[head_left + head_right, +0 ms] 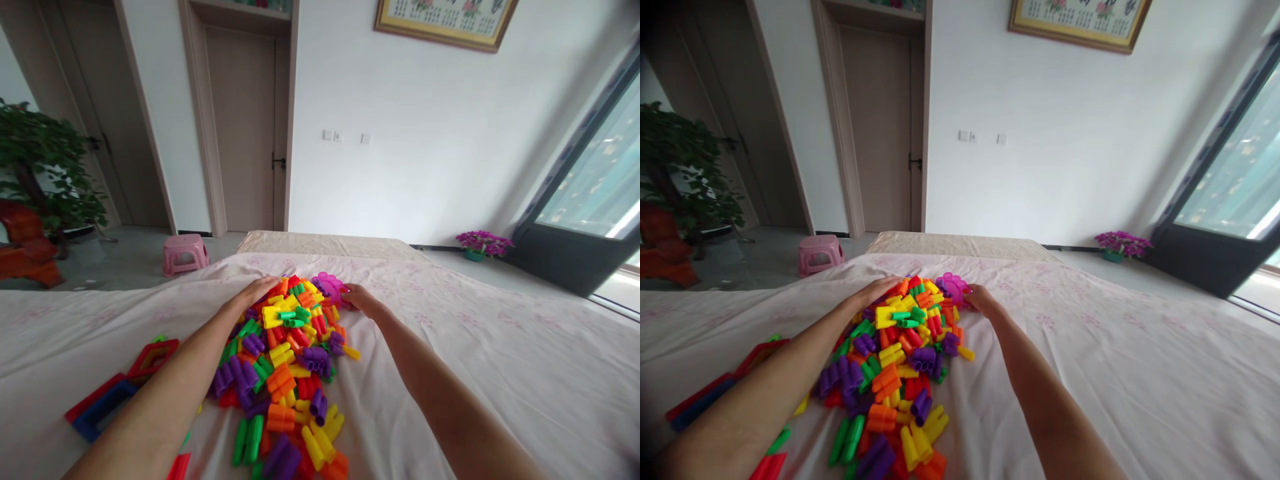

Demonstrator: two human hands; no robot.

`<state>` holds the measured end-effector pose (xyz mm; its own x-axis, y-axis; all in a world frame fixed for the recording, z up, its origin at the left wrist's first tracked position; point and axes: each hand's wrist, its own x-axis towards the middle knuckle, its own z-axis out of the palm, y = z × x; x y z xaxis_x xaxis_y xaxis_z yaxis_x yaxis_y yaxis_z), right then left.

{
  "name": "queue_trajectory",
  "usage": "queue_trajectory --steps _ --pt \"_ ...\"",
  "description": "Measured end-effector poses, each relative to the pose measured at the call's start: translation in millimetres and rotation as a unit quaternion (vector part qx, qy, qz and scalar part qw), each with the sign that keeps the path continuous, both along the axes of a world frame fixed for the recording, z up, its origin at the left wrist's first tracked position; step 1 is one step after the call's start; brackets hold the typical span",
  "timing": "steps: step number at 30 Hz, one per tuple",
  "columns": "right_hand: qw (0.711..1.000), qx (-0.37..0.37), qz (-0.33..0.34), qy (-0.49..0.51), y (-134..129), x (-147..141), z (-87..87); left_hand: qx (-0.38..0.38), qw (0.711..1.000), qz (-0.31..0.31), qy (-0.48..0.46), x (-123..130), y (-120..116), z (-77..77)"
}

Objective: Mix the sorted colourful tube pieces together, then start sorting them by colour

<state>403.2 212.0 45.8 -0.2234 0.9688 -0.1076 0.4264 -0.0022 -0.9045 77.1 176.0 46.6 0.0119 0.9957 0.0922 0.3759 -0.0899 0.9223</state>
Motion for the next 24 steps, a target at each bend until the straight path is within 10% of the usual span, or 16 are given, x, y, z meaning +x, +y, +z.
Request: queue_trajectory --steps 15,24 --pt "0.992 0.033 0.076 0.093 -48 -22 3.7 -0.005 0.994 -0.094 -0.059 27 -42 35.5" --pt "0.984 0.142 0.102 0.027 -109 -34 46.6 0.055 0.986 -0.153 -0.044 40 -101 65.1"
